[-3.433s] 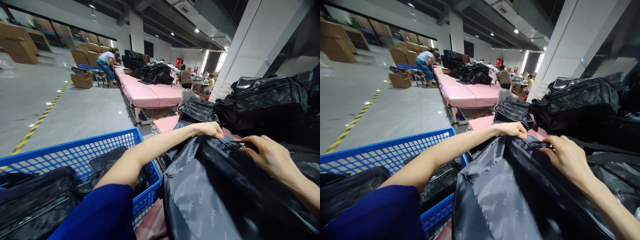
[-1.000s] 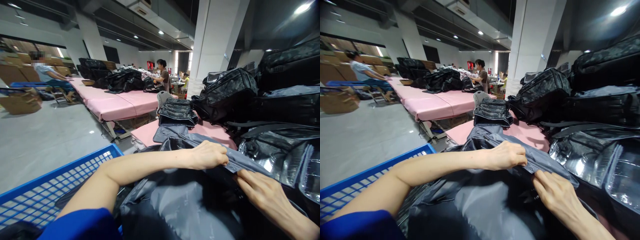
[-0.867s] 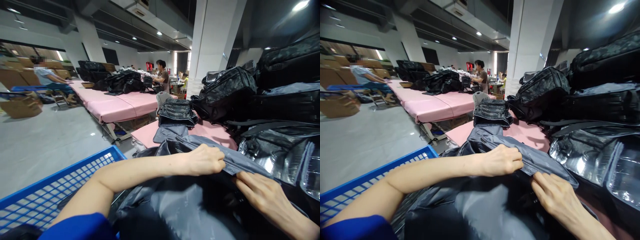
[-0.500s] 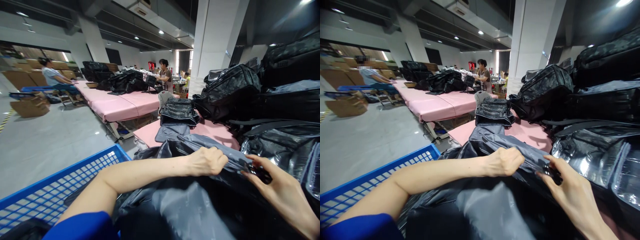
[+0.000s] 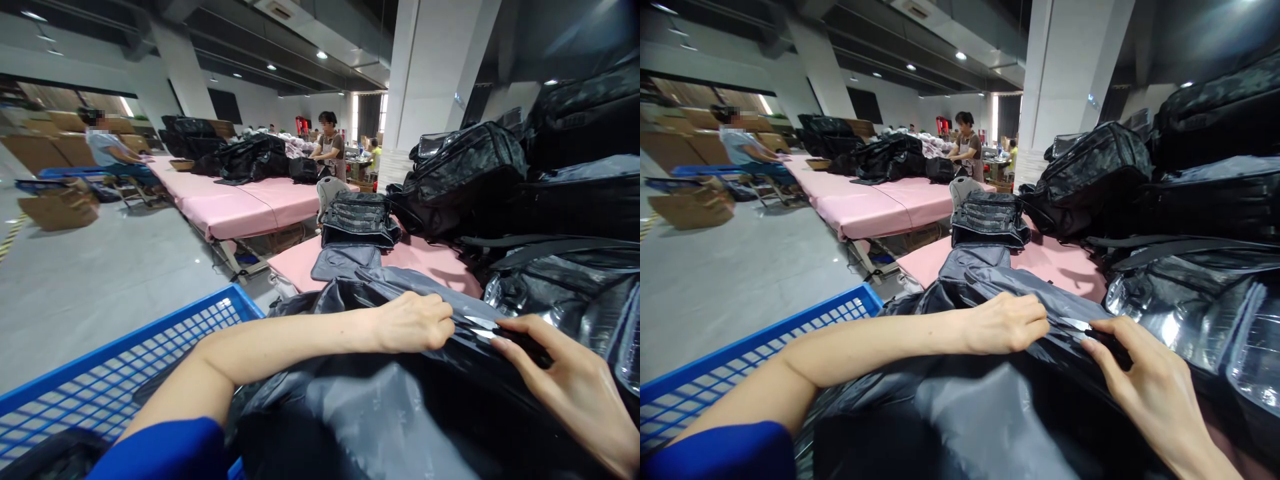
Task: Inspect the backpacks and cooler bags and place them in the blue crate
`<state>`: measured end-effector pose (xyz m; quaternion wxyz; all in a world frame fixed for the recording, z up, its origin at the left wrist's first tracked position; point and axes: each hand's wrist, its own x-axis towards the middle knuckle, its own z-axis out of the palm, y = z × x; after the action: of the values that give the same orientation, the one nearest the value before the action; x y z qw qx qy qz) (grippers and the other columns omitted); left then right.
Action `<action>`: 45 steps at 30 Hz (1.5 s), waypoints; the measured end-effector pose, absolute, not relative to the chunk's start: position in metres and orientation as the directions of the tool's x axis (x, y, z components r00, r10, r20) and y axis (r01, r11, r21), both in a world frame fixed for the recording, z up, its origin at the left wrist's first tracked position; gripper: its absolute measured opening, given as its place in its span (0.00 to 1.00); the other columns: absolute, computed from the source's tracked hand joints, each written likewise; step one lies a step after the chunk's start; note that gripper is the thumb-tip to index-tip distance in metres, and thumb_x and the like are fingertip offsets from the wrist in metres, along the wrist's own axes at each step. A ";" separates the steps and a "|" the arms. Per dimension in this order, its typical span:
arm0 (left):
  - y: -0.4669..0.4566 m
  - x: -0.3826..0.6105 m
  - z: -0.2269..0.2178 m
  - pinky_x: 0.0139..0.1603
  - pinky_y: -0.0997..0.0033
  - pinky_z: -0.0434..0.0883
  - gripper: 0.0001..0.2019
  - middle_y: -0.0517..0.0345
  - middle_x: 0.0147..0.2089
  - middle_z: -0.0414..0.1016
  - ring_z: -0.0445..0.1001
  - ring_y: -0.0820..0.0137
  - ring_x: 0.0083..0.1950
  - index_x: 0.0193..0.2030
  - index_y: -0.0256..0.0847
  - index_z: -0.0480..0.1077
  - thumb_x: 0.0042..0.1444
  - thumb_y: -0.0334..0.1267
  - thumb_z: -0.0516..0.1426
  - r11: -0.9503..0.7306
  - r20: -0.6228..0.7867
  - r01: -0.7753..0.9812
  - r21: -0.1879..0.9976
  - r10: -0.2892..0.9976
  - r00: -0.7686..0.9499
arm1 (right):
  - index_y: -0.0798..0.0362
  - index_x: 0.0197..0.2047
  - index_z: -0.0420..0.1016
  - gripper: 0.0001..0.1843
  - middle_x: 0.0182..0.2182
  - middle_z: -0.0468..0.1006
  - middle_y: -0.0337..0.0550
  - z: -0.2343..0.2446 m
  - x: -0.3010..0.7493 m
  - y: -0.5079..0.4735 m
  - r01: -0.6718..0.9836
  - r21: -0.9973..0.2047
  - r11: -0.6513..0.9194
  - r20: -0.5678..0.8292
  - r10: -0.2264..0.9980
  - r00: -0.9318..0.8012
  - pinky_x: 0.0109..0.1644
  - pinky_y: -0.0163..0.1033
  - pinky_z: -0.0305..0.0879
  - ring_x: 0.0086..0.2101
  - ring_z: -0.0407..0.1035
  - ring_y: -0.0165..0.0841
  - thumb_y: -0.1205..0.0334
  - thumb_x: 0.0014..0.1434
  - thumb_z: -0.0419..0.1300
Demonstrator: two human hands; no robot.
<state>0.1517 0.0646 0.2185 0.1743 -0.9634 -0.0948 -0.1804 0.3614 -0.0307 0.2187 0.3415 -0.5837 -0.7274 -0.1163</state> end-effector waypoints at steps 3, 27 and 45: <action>0.059 0.159 0.220 0.17 0.76 0.55 0.11 0.51 0.30 0.66 0.66 0.67 0.31 0.29 0.34 0.64 0.57 0.24 0.44 -0.864 0.368 0.261 -0.431 0.096 0.925 | 0.50 0.37 0.73 0.18 0.33 0.78 0.40 0.220 0.361 -0.031 0.927 -0.238 0.289 0.615 0.784 -0.087 0.33 0.36 0.68 0.29 0.73 0.33 0.44 0.57 0.54; 0.071 0.148 0.198 0.20 0.75 0.56 0.09 0.55 0.27 0.65 0.65 0.71 0.29 0.30 0.36 0.60 0.59 0.26 0.44 -0.835 0.596 0.269 -0.480 -0.086 0.798 | 0.49 0.32 0.74 0.15 0.27 0.76 0.38 0.219 0.349 -0.024 0.929 -0.038 0.367 0.627 0.733 -0.264 0.26 0.33 0.61 0.24 0.69 0.28 0.51 0.61 0.52; 0.084 0.111 0.225 0.40 0.77 0.69 0.14 0.51 0.34 0.74 0.72 0.74 0.35 0.34 0.31 0.70 0.63 0.32 0.45 -0.932 0.507 0.057 0.359 0.246 0.826 | 0.49 0.36 0.73 0.11 0.32 0.76 0.39 0.219 0.330 -0.008 0.903 0.020 0.429 0.591 0.723 -0.356 0.29 0.33 0.63 0.29 0.71 0.29 0.54 0.61 0.53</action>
<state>0.1109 0.0841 0.2252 -0.1663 -0.9409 -0.0806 -0.2837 0.3297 -0.0081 0.2193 0.2580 -0.5053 -0.8048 -0.1742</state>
